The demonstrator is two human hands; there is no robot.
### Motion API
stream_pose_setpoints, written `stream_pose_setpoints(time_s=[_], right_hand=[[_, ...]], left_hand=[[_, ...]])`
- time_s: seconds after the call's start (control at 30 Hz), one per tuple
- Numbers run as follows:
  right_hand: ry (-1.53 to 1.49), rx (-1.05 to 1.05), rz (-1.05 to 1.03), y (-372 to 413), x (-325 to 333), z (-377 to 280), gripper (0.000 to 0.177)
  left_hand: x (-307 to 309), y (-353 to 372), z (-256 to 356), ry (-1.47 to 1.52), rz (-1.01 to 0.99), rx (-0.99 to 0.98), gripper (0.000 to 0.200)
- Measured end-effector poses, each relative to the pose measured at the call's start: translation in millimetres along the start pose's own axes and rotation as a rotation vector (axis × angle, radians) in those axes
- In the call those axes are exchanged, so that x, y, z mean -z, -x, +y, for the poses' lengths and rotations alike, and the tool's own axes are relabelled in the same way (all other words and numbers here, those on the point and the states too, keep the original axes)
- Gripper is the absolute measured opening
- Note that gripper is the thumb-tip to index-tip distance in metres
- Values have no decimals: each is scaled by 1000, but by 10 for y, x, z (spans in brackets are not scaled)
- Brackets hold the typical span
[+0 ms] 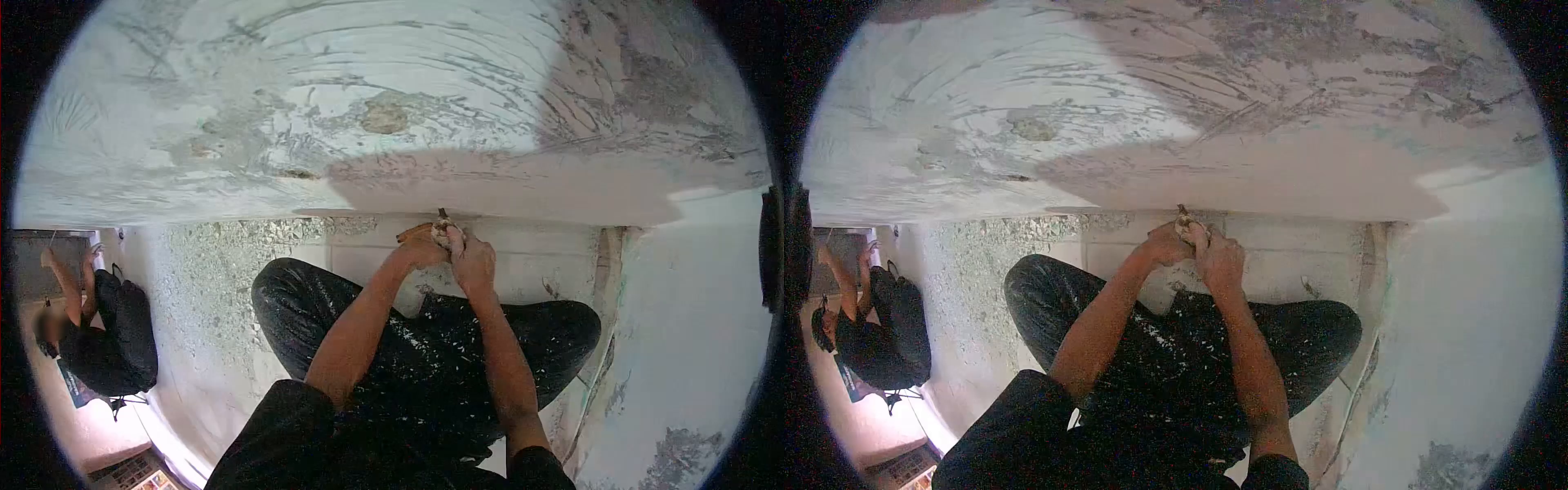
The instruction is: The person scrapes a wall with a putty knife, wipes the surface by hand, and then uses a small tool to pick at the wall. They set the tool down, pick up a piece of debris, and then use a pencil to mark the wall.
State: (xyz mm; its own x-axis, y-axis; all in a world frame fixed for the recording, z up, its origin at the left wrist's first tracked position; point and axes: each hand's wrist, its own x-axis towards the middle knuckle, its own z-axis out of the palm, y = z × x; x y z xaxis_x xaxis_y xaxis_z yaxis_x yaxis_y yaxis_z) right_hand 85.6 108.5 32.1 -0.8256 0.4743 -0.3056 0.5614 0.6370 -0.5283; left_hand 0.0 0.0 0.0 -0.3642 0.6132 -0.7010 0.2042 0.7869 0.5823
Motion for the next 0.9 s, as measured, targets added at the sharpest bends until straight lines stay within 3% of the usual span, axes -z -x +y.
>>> stream_pose_setpoints(time_s=[0.07, 0.1, 0.17, 0.2, 0.27, 0.3, 0.37, 0.4, 0.47, 0.5, 0.57, 0.6, 0.67, 0.7, 0.77, 0.8, 0.87, 0.9], right_hand=[[-111, 100, 11, -87, -70, 87, 54], [-188, 122, 20, -128, -329, -114, 54], [-483, 255, 51, -92, -392, -26, 51], [-474, 249, 52, -31, -302, -33, 51], [-307, 128, 94, 70, -111, -143, 48], [-307, 132, 93, 89, -109, -108, 48], [-164, 255, 238, 76, -91, -9, 47], [-159, 271, 232, 44, -113, -10, 47], [-267, 170, 132, -54, -179, -27, 47], [-267, 175, 134, -64, -227, -42, 47], [-394, 181, 98, -28, -320, -75, 48], [-395, 185, 98, 24, -268, -111, 48], [-514, 219, 165, 120, -81, -212, 48], [-509, 228, 176, 82, -48, -187, 48], [-346, 309, 110, 38, 10, 0, 53], [-336, 315, 125, -40, -12, 120, 53], [-145, 179, -130, -163, -99, 270, 61], [-140, 184, -118, -146, -39, 239, 61]], left_hand=[[-161, -199, -228, 171, 270, -258, 43], [108, 49, -357, 102, 290, -223, 43], [160, 265, -72, -153, 320, 116, 54], [113, 259, -41, -146, 314, 110, 54], [103, 252, -28, 227, 289, -179, 60], [119, 256, 45, 228, 292, -178, 60], [186, 281, 269, 153, 116, 97, 66], [100, 180, 132, 165, 130, 99, 66], [-104, -142, -259, 241, 250, -100, 65], [-9, 2, -159, 241, 254, -102, 65], [237, 428, 151, -28, 236, 153, 60], [56, 205, -87, -28, 239, 154, 60], [-415, -441, -742, 45, 558, -311, 51], [-258, -274, -536, 43, 566, -323, 51], [76, 295, 108, 421, 139, -11, 61], [-4, 105, -27, 419, 143, -30, 61], [-208, -384, -473, 104, 103, -160, 67], [-68, -151, -312, 101, 111, -172, 67]])
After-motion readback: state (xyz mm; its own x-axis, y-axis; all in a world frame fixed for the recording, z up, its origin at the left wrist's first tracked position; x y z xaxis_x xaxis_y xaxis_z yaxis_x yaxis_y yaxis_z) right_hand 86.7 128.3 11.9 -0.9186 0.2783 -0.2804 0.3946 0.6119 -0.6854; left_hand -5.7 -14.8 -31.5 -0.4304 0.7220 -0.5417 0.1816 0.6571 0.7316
